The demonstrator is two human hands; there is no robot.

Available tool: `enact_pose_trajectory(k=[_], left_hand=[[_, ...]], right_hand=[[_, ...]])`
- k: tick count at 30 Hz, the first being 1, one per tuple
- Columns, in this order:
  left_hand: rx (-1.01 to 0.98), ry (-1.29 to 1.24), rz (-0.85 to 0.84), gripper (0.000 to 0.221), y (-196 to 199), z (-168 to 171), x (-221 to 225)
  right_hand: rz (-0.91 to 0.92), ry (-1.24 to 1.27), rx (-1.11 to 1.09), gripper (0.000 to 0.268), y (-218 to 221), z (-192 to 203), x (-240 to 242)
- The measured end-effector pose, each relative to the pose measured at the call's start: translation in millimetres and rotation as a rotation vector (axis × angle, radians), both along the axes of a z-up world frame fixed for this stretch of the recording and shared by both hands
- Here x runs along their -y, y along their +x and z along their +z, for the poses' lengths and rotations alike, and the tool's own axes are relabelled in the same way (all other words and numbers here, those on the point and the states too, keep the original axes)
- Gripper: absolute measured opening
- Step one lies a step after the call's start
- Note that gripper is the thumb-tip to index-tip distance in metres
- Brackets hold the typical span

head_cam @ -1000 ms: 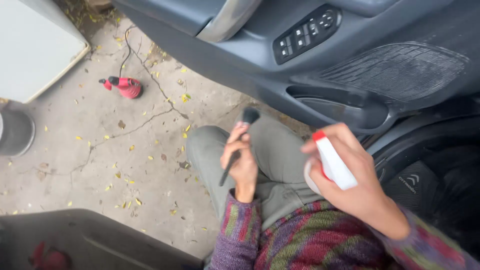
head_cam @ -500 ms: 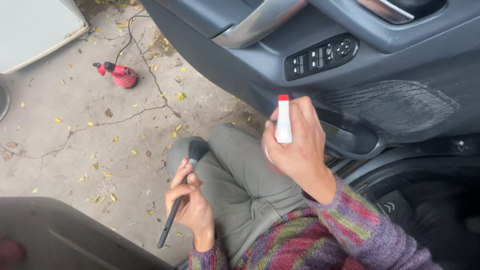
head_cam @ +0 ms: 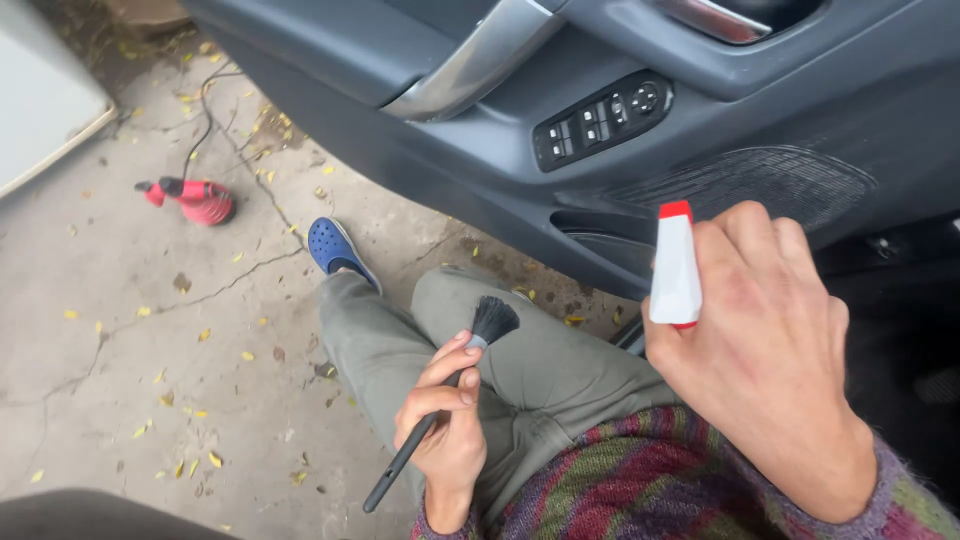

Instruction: Cleaning the interior door panel of a car using a spray bottle and a detailing brush.

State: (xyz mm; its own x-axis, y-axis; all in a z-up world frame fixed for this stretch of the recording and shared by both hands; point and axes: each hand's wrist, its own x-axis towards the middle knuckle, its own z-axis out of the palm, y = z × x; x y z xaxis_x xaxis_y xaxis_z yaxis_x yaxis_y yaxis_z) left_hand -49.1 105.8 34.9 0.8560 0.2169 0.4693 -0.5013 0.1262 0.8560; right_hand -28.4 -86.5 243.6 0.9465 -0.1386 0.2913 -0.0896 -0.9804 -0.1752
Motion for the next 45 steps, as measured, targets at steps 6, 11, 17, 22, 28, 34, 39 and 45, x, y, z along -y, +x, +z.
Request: enact_pose_trajectory(k=[6, 11, 17, 22, 28, 34, 39, 45], left_hand=[[-0.023, -0.081, -0.221, 0.021, 22, 9, -20], [-0.036, -0.094, -0.190, 0.021, 27, 14, -44], [-0.064, -0.159, -0.120, 0.019, 32, 23, -60], [-0.049, -0.208, -0.112, 0.021, 53, 36, -46], [-0.041, -0.159, -0.137, 0.019, 97, 59, -19], [-0.106, -0.123, -0.265, 0.014, 168, 40, 55], [-0.102, -0.052, -0.246, 0.010, 188, 29, 90], [-0.191, 0.008, -0.414, 0.008, 201, 42, 94]], right_hand=[[-0.126, -0.071, -0.120, 0.017, 14, -2, -21], [-0.074, -0.102, -0.161, 0.023, 14, -12, -39], [-0.118, -0.102, -0.192, 0.024, 15, -14, -46], [-0.070, -0.107, -0.235, 0.026, 24, -17, -46], [0.034, -0.026, -0.296, 0.028, 52, -37, -47], [0.092, 0.114, -0.266, 0.022, 58, -51, -29], [0.232, 0.317, -0.060, 0.018, 28, -94, 5], [0.254, 0.438, 0.049, 0.022, 9, -126, 42]])
